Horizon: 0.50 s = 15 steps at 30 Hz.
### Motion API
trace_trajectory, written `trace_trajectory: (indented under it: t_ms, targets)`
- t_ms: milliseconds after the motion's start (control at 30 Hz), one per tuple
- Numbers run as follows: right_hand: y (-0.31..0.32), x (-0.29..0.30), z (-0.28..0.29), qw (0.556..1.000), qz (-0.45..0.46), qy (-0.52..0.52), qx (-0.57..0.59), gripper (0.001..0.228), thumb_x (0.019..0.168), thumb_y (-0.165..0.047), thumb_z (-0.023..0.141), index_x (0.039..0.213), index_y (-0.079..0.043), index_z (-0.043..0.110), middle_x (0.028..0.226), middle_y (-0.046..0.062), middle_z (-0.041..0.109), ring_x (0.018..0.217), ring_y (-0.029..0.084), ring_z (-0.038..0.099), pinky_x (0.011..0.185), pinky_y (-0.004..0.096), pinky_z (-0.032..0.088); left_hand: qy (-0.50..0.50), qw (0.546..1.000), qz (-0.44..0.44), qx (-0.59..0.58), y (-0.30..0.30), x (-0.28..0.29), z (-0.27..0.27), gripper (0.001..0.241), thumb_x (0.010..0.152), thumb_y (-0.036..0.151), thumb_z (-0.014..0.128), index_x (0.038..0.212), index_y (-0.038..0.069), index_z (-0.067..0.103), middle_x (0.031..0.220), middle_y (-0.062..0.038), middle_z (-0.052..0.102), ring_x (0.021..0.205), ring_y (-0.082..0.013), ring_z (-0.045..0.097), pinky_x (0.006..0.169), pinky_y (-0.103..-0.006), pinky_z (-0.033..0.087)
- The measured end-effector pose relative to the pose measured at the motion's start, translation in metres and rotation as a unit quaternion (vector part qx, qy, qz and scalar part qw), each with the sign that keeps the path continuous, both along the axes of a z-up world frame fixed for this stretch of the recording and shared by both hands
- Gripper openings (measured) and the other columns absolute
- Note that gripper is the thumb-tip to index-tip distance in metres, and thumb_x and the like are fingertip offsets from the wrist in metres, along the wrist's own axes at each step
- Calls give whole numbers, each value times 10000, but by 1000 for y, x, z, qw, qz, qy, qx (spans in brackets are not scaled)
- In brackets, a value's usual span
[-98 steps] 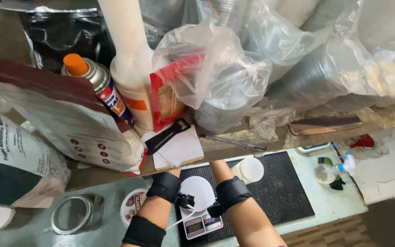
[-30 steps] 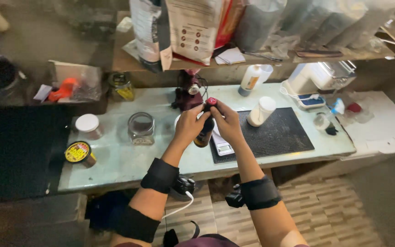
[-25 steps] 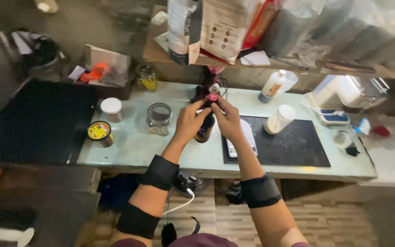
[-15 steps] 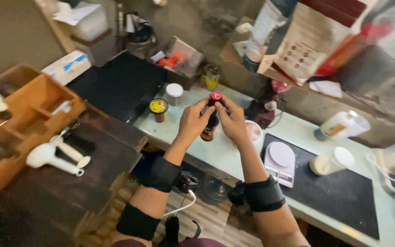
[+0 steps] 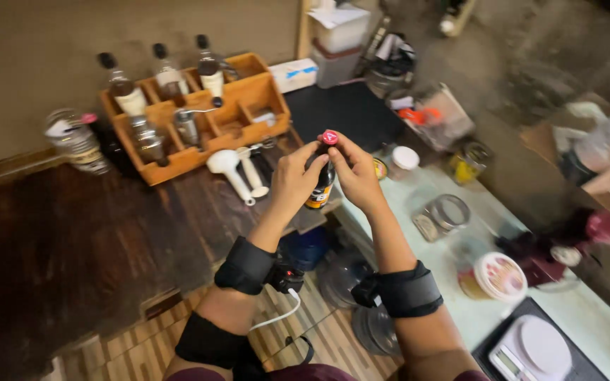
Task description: The person organizes bar equipment by picking up bottles, a cocktail shaker, a jigger, a hand frother, and a scoop, then placing them into a wooden caddy on a table. The person also handles a digital scale and a plastic jar during the process.
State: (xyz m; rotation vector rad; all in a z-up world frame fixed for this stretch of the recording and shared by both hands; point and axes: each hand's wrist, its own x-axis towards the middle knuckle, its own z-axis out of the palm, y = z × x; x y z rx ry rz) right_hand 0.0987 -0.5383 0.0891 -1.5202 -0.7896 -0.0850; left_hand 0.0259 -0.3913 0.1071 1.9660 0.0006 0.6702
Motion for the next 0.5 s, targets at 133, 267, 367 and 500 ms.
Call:
trace_trajectory:
  t_ms: [133, 267, 367, 500]
  targets:
    - [59, 13, -9, 998, 54, -20, 3, 345, 1068, -100, 580, 1386, 32, 598, 1279, 67, 693, 1191, 137, 619, 1064, 310, 488, -24, 998, 56, -11, 50, -10, -4, 342, 936, 328, 684, 1200, 111, 712, 953, -148, 775, 834, -309, 770, 717, -408, 578]
    - [114, 5, 2, 993, 116, -11, -6, 328, 1084, -122, 569, 1373, 27, 609, 1258, 54, 697, 1173, 130, 625, 1046, 298, 501, -25, 992, 119, 31, 96, -29, 2, 317, 938, 324, 698, 1164, 103, 728, 922, -168, 764, 838, -351, 747, 721, -431, 565]
    - [161, 4, 5, 988, 149, -30, -22, 332, 1091, -138, 552, 1373, 26, 611, 1271, 51, 703, 1179, 132, 627, 1040, 301, 501, -63, 983, 161, 54, 137, -38, 5, 353, 941, 318, 695, 1224, 108, 717, 952, -195, 742, 874, -395, 721, 710, -455, 561]
    - [226, 2, -7, 977, 208, 28, -28, 374, 1081, -165, 556, 1415, 0, 575, 1240, 27, 669, 1123, 110, 607, 963, 289, 520, 6, 978, 208, 27, 188, -57, 8, 304, 921, 337, 694, 1138, 126, 729, 919, -159, 765, 860, -389, 728, 702, -478, 552]
